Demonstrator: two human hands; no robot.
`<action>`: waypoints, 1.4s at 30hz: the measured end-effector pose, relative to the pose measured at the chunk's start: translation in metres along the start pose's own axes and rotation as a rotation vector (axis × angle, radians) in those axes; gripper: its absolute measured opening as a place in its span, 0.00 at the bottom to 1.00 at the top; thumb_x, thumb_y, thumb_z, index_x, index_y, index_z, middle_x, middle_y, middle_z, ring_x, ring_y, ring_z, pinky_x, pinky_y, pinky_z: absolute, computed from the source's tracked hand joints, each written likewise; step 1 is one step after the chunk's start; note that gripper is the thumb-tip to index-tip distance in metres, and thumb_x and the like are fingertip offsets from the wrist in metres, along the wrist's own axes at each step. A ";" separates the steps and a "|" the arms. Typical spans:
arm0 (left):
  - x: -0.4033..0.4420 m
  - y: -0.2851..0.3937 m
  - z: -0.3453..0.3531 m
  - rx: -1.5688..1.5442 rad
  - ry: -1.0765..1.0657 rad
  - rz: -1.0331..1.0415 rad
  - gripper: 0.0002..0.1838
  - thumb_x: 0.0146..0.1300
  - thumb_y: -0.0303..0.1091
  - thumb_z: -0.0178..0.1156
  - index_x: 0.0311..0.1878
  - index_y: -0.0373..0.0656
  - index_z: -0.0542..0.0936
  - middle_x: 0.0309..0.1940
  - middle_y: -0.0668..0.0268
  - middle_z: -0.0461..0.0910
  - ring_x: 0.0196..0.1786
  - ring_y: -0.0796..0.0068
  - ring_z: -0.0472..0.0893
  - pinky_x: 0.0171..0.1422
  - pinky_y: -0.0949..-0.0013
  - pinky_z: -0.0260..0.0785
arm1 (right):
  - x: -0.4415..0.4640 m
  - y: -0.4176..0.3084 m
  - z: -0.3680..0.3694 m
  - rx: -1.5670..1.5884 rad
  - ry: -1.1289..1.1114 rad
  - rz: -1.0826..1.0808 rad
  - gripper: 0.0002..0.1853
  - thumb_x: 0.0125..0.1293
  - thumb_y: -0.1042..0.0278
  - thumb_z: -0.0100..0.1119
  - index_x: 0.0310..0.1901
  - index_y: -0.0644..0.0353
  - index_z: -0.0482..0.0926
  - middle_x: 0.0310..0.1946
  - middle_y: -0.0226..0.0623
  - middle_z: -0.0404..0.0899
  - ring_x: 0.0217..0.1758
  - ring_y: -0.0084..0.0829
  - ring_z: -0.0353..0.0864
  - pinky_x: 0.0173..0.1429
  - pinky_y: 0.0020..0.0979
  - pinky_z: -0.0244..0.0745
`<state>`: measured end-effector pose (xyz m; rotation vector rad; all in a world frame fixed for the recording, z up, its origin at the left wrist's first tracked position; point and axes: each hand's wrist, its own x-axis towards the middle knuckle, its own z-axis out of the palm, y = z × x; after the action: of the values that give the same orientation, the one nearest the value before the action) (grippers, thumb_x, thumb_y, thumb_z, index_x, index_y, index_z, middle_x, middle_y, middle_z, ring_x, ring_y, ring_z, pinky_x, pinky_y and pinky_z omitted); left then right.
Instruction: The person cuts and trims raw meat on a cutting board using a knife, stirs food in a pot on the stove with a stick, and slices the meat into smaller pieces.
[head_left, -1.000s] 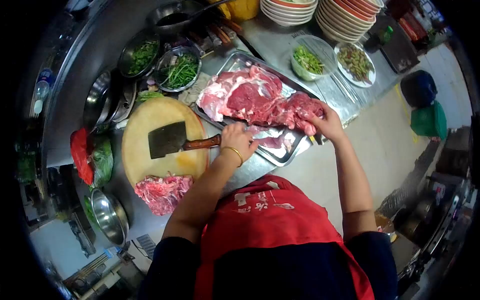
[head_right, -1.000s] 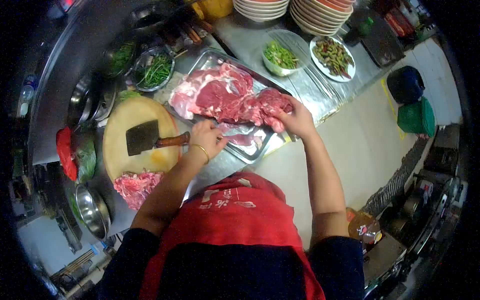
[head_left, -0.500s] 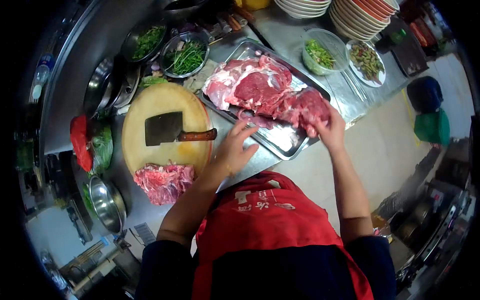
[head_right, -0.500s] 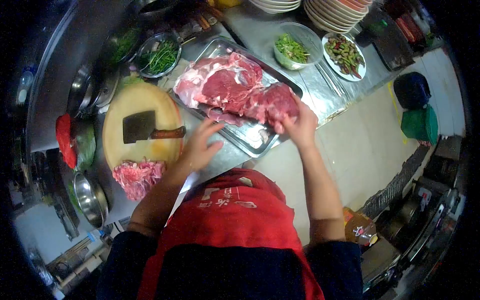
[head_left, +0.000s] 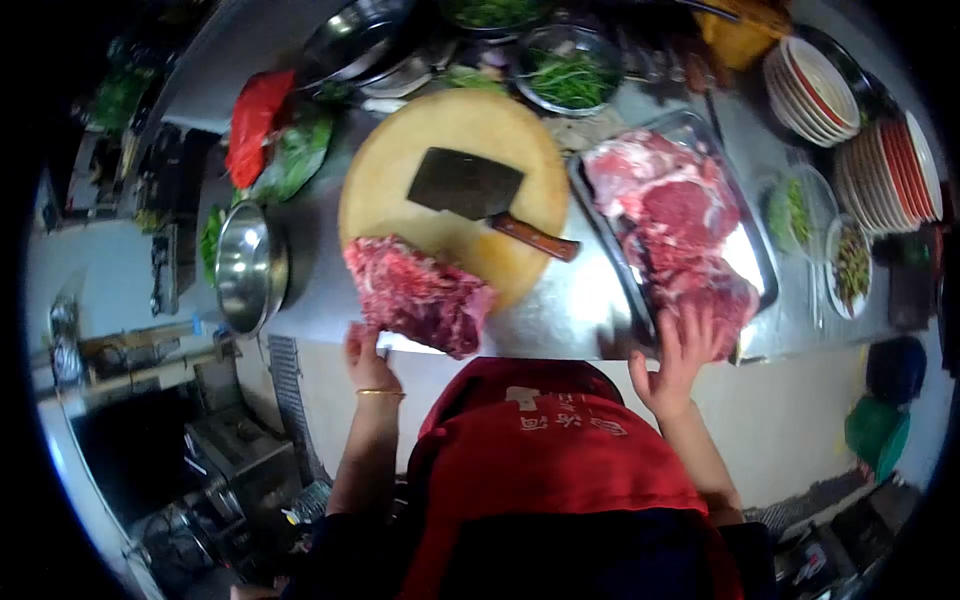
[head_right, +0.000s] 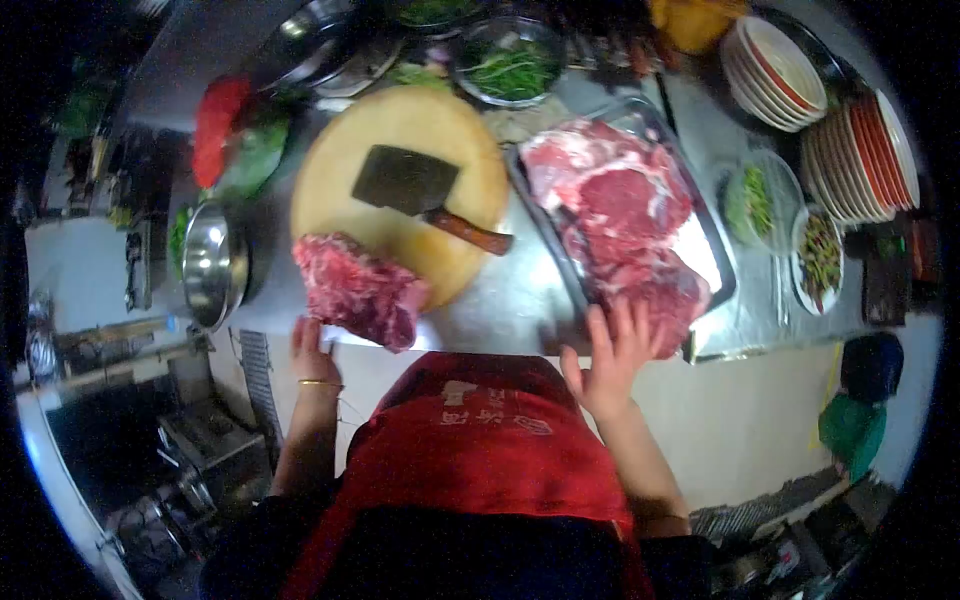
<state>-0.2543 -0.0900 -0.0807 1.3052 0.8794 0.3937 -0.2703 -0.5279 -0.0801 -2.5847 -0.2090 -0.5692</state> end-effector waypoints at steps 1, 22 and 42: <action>-0.006 0.007 0.004 -0.103 -0.027 -0.261 0.20 0.65 0.34 0.64 0.60 0.46 0.76 0.54 0.65 0.78 0.57 0.67 0.75 0.66 0.58 0.66 | 0.020 -0.011 0.003 0.110 -0.079 -0.077 0.31 0.54 0.59 0.65 0.62 0.57 0.74 0.68 0.49 0.67 0.72 0.54 0.64 0.75 0.63 0.42; 0.144 0.035 0.041 -0.699 -0.920 -0.705 0.32 0.70 0.45 0.57 0.73 0.44 0.64 0.69 0.58 0.69 0.70 0.57 0.70 0.73 0.49 0.64 | 0.134 -0.214 0.100 1.072 -0.850 0.352 0.33 0.62 0.79 0.62 0.70 0.62 0.67 0.48 0.41 0.82 0.54 0.35 0.80 0.58 0.36 0.75; 0.236 0.098 0.192 0.229 -1.408 -0.143 0.26 0.68 0.34 0.60 0.67 0.40 0.70 0.61 0.59 0.78 0.62 0.62 0.78 0.70 0.59 0.68 | 0.113 -0.083 0.018 -0.374 -0.485 0.193 0.33 0.58 0.67 0.64 0.68 0.49 0.69 0.37 0.45 0.80 0.31 0.42 0.83 0.37 0.42 0.79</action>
<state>0.0585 -0.0269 -0.0654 1.3244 -0.2017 -0.7290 -0.1829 -0.4419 -0.0107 -3.0268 -0.0066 0.1101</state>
